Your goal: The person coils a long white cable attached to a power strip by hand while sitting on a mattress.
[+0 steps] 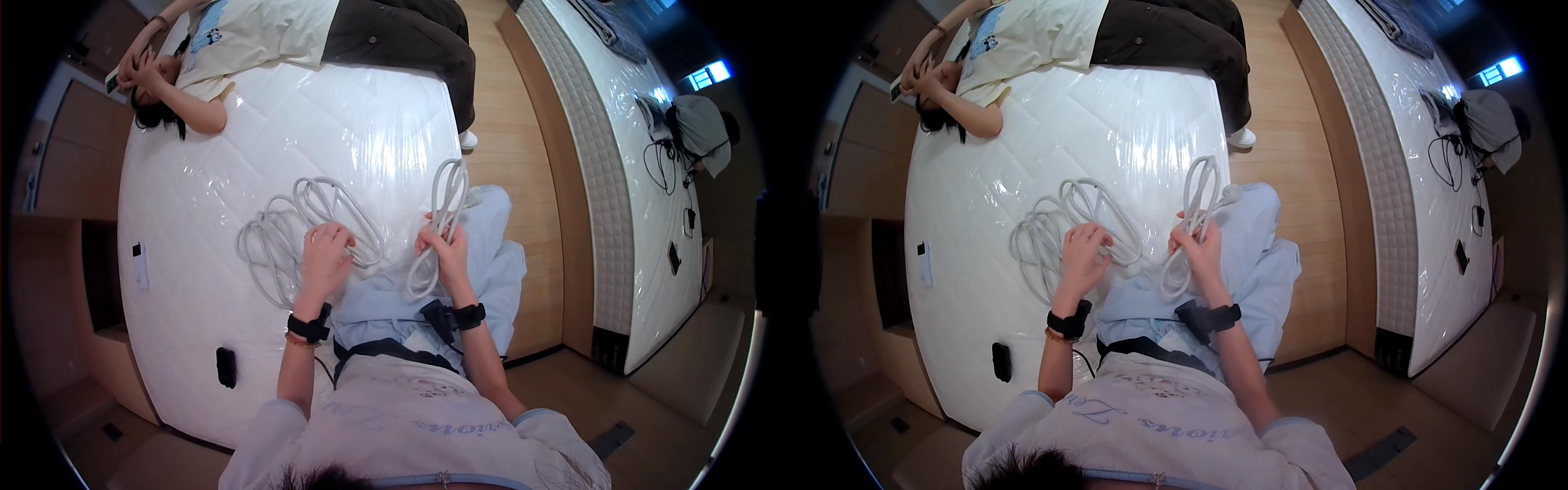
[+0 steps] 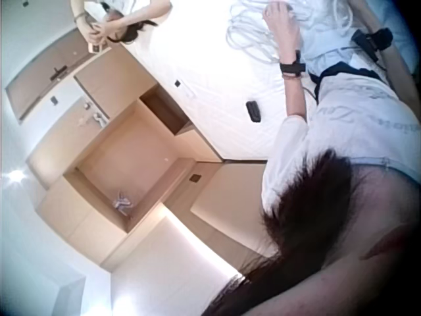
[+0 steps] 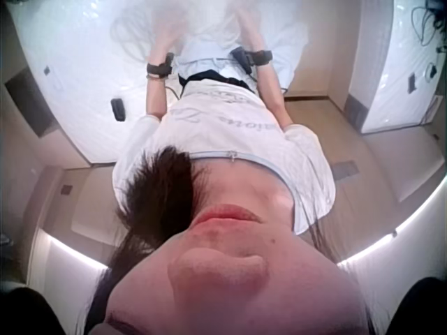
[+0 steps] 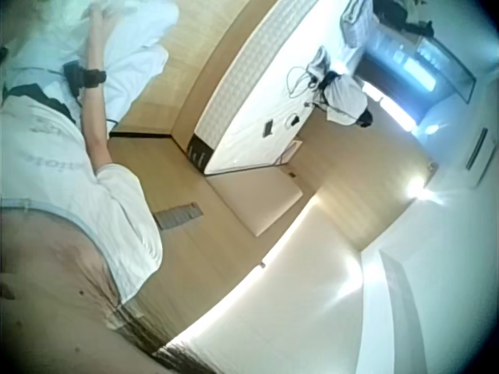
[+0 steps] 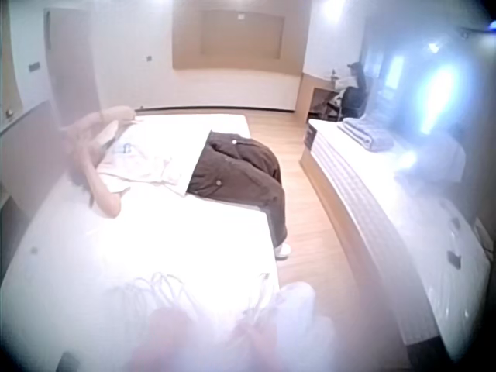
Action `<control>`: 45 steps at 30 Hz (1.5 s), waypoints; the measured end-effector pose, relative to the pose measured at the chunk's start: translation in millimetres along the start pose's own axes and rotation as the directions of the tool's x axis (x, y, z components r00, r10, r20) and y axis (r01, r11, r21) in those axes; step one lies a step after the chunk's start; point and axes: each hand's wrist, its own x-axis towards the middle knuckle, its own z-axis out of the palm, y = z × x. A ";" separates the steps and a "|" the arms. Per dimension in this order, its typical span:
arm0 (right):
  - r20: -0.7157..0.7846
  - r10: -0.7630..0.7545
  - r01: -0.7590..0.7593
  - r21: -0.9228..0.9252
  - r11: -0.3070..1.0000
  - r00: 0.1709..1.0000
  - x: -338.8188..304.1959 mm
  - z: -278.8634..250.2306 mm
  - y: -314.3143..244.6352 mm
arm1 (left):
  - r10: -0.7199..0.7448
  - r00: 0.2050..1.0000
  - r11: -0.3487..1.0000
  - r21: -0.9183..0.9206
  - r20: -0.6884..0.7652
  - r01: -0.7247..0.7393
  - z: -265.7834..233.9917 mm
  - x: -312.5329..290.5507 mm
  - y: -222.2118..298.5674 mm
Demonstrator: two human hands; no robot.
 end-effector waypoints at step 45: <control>-0.221 -0.008 0.024 0.071 0.997 0.975 8.7 -19.4 -11.4 | -0.190 0.981 0.964 -0.197 -0.026 0.182 14.2 -12.5 -3.8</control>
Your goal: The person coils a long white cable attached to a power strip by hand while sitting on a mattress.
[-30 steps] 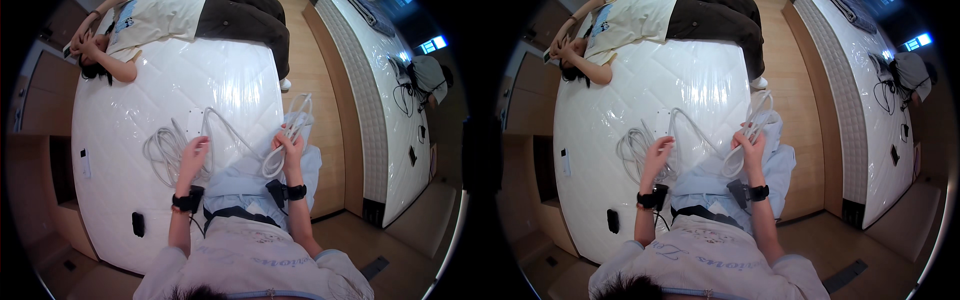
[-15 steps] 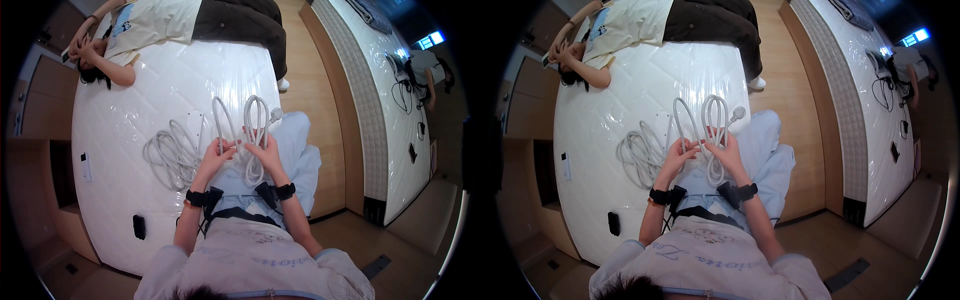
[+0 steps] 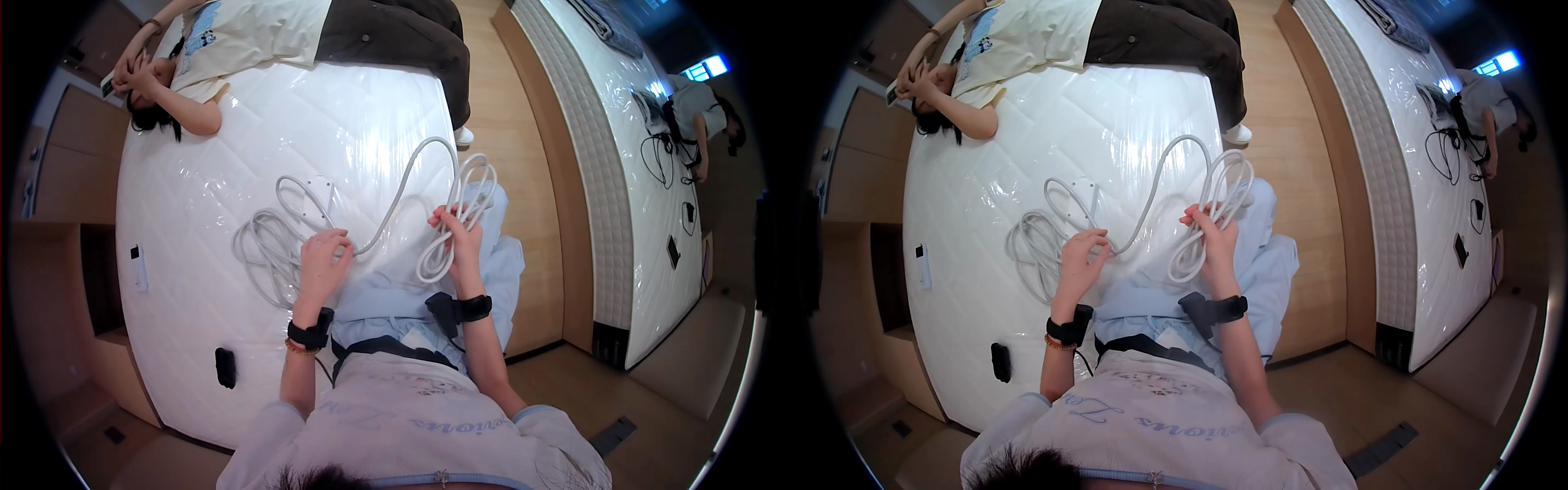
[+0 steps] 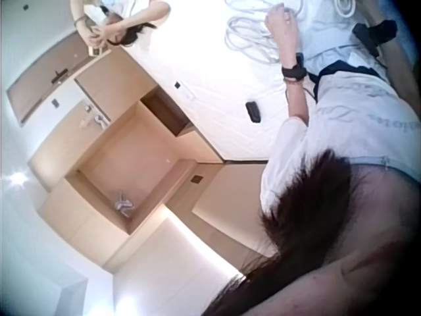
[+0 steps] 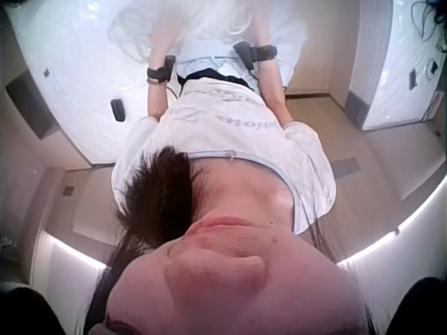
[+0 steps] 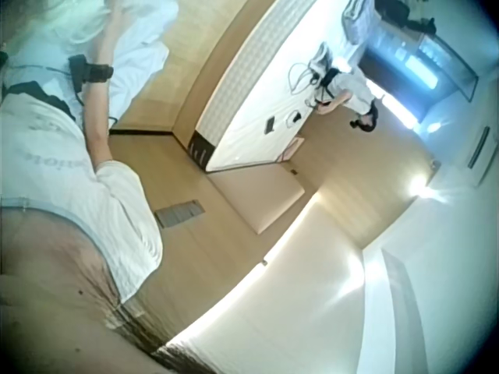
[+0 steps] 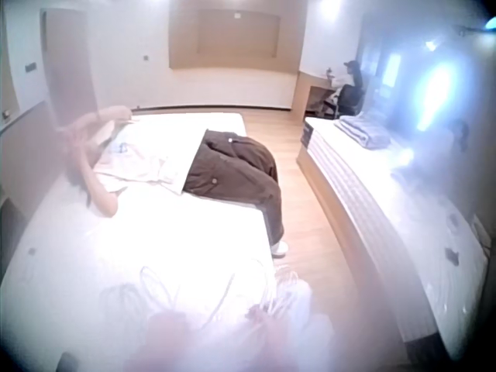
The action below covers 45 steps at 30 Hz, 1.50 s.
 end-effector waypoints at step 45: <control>0.286 -0.103 0.128 -0.071 0.989 0.953 -18.3 21.4 -10.8 | -0.435 0.867 0.599 -0.642 0.242 0.479 19.9 16.9 15.0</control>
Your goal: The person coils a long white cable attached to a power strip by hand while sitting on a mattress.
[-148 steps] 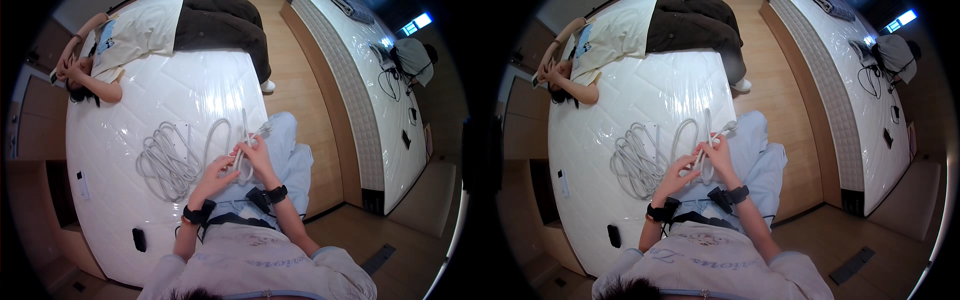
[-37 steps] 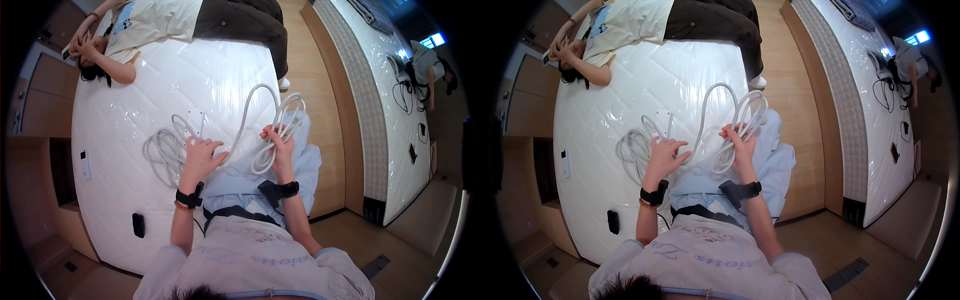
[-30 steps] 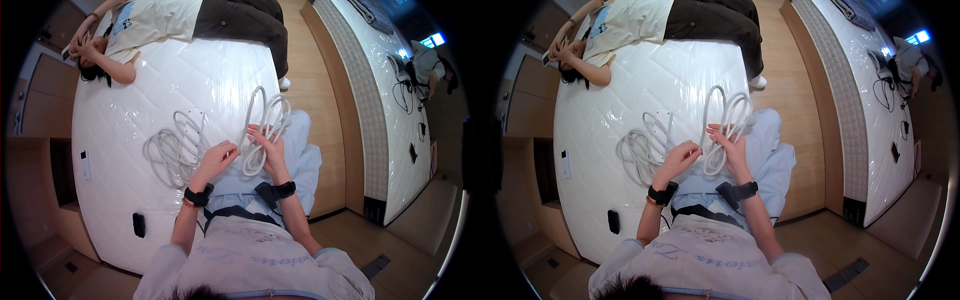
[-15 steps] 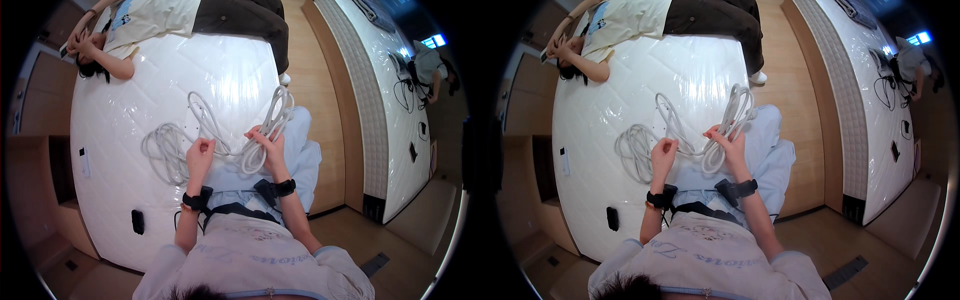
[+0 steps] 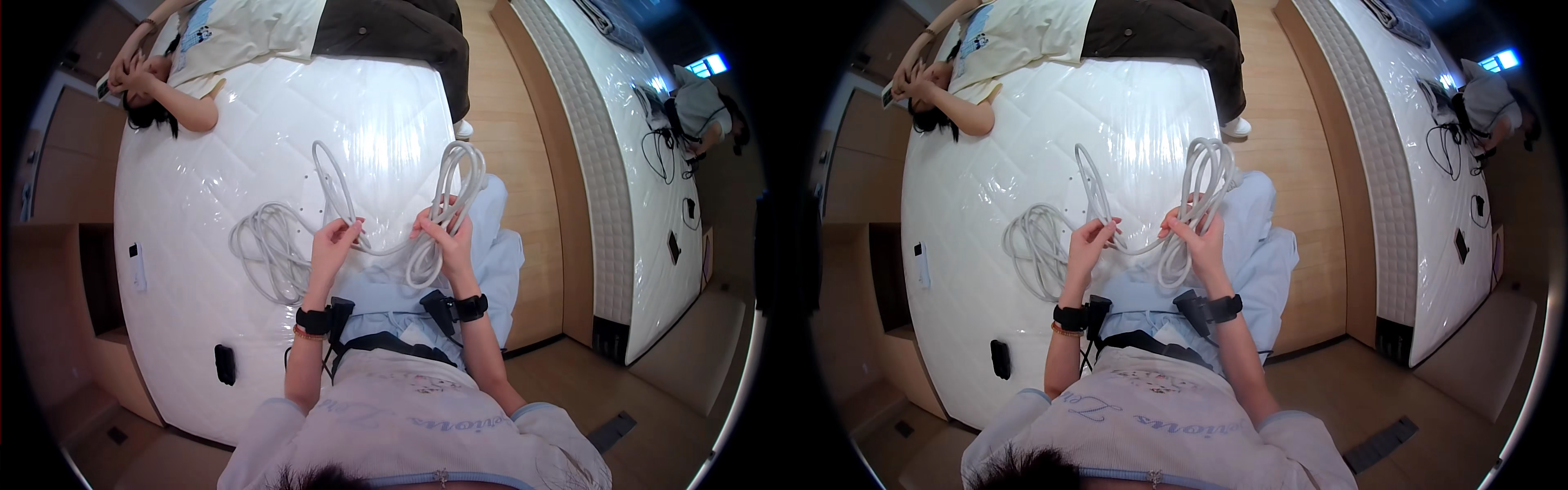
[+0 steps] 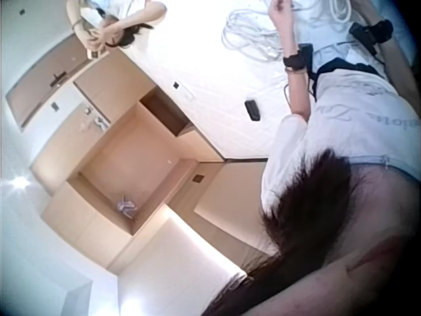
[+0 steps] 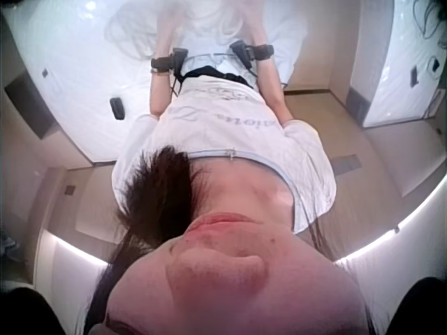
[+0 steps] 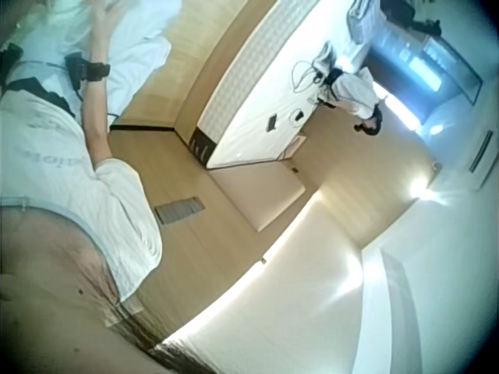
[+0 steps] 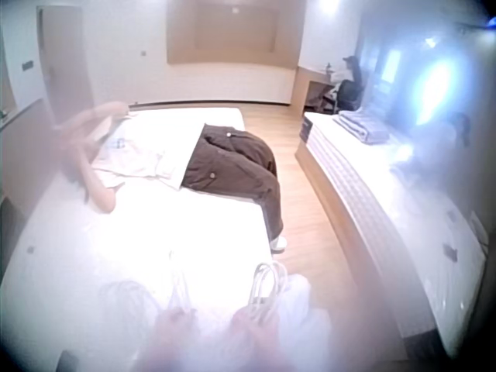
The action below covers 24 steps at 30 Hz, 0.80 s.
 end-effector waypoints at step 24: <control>0.310 -0.228 0.381 -0.646 0.661 0.923 14.8 42.6 -4.9 | -0.119 0.970 0.993 0.032 0.212 0.114 24.1 -13.5 -6.5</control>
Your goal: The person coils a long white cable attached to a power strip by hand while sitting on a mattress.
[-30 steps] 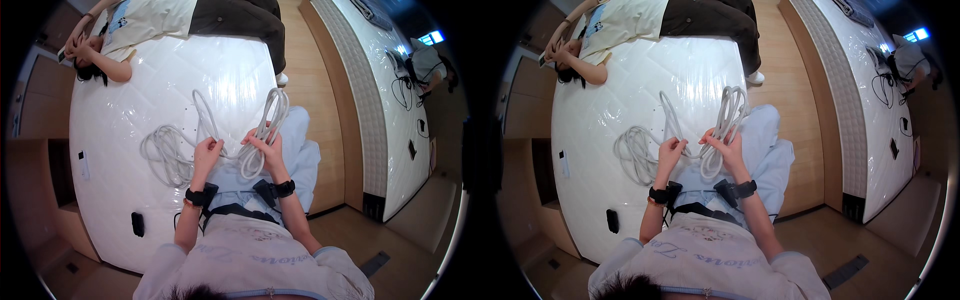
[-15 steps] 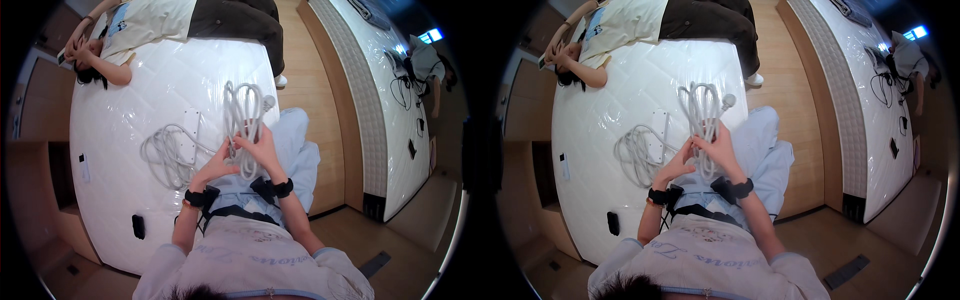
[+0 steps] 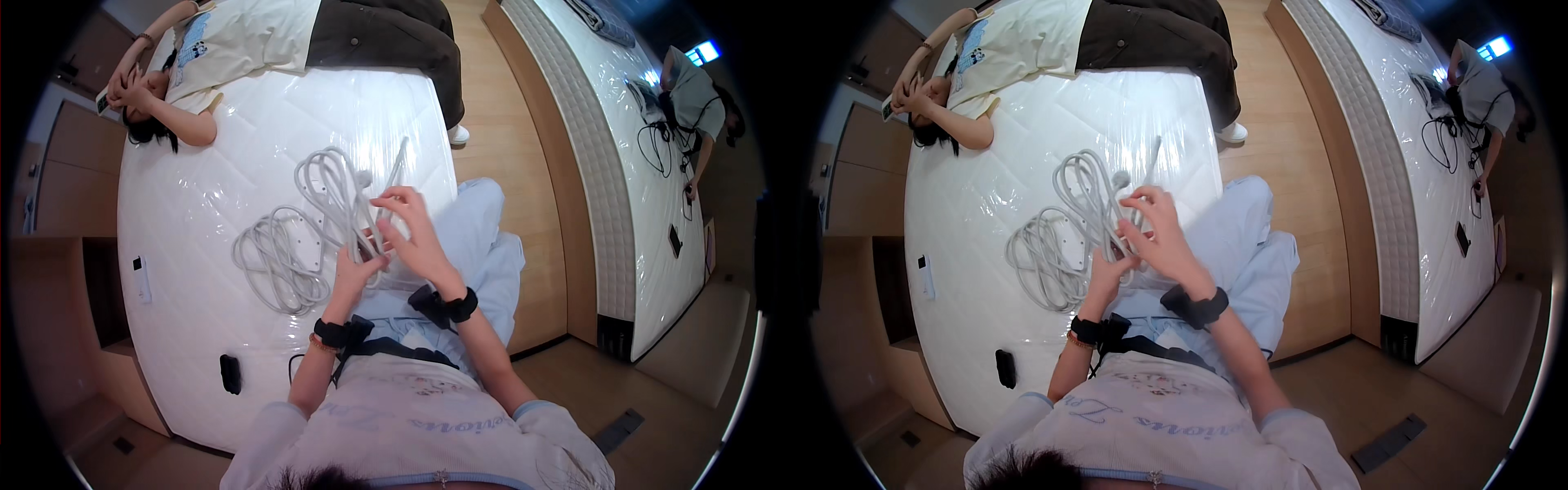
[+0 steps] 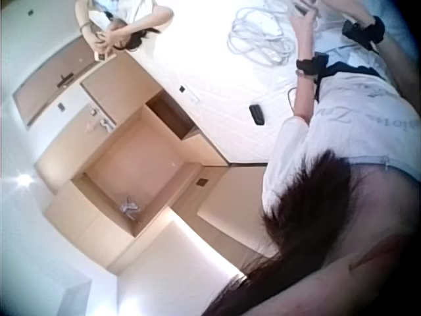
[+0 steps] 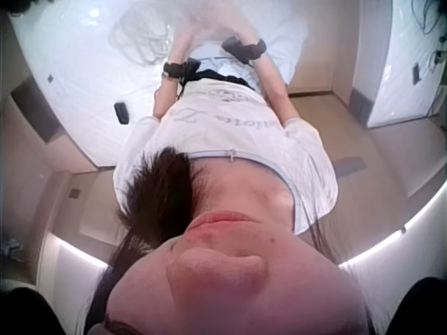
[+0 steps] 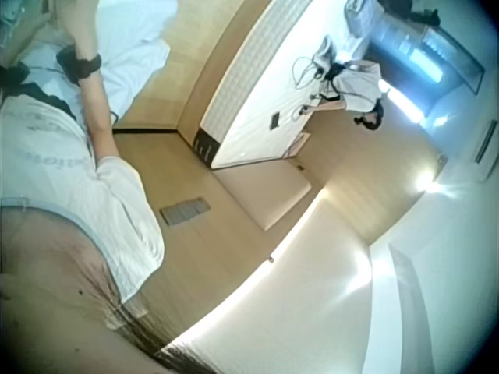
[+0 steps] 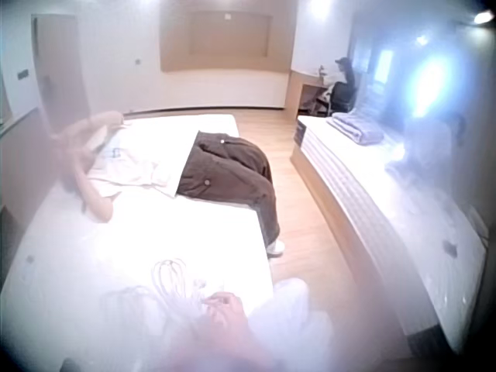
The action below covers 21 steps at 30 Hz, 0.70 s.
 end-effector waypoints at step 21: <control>0.193 -0.132 0.105 0.144 0.984 0.972 -5.6 -3.9 -5.7 | 0.184 0.980 0.950 -0.242 -0.079 -0.197 -22.8 5.7 8.8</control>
